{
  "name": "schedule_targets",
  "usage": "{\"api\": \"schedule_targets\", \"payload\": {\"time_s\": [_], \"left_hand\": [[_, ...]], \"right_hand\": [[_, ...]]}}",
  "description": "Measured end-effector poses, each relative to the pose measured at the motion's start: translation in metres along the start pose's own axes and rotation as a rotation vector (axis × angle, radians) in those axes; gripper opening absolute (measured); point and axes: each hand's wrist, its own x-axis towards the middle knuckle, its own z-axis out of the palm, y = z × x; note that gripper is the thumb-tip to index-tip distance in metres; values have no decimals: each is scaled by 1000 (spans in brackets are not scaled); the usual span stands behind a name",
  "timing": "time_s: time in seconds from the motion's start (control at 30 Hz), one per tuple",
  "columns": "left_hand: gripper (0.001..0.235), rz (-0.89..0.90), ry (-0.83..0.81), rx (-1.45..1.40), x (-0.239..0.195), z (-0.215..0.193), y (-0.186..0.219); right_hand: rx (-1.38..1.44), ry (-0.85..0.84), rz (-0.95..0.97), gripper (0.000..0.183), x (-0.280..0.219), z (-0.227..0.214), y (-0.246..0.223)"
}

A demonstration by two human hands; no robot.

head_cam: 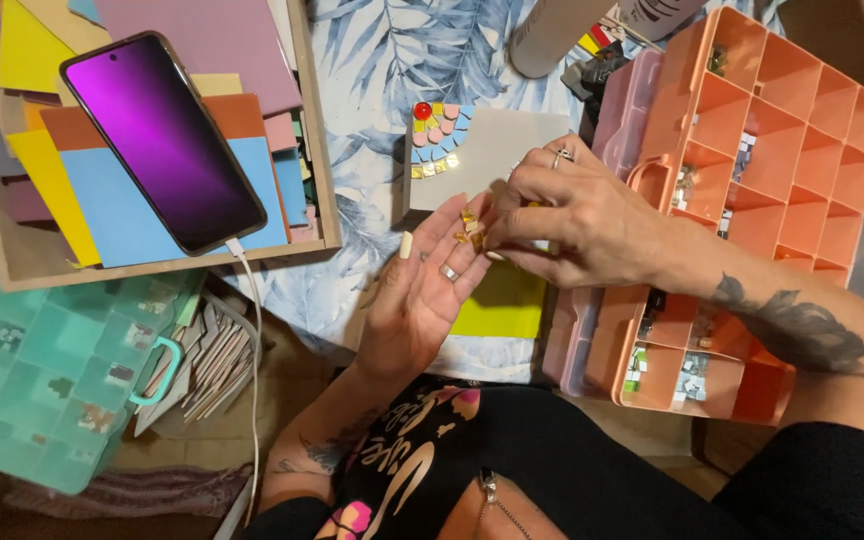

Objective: Decorating a small wooden box with mosaic tiles and using tools like a scraper and pliers to work on craft materials.

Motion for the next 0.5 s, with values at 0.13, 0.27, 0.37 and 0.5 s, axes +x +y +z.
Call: {"api": "schedule_targets", "payload": {"time_s": [0.13, 0.27, 0.37, 0.5], "left_hand": [[52, 31, -57, 38, -1, 1, 1], [55, 24, -44, 27, -1, 0, -1], [57, 4, -13, 14, -1, -1, -3], [62, -14, 1, 14, 0, -1, -2]], "right_hand": [[98, 51, 21, 10, 5, -6, -1], [64, 66, 30, 12, 8, -7, -2], [31, 73, 16, 13, 9, -5, -2], [-34, 60, -1, 16, 9, -2, 0]]}}
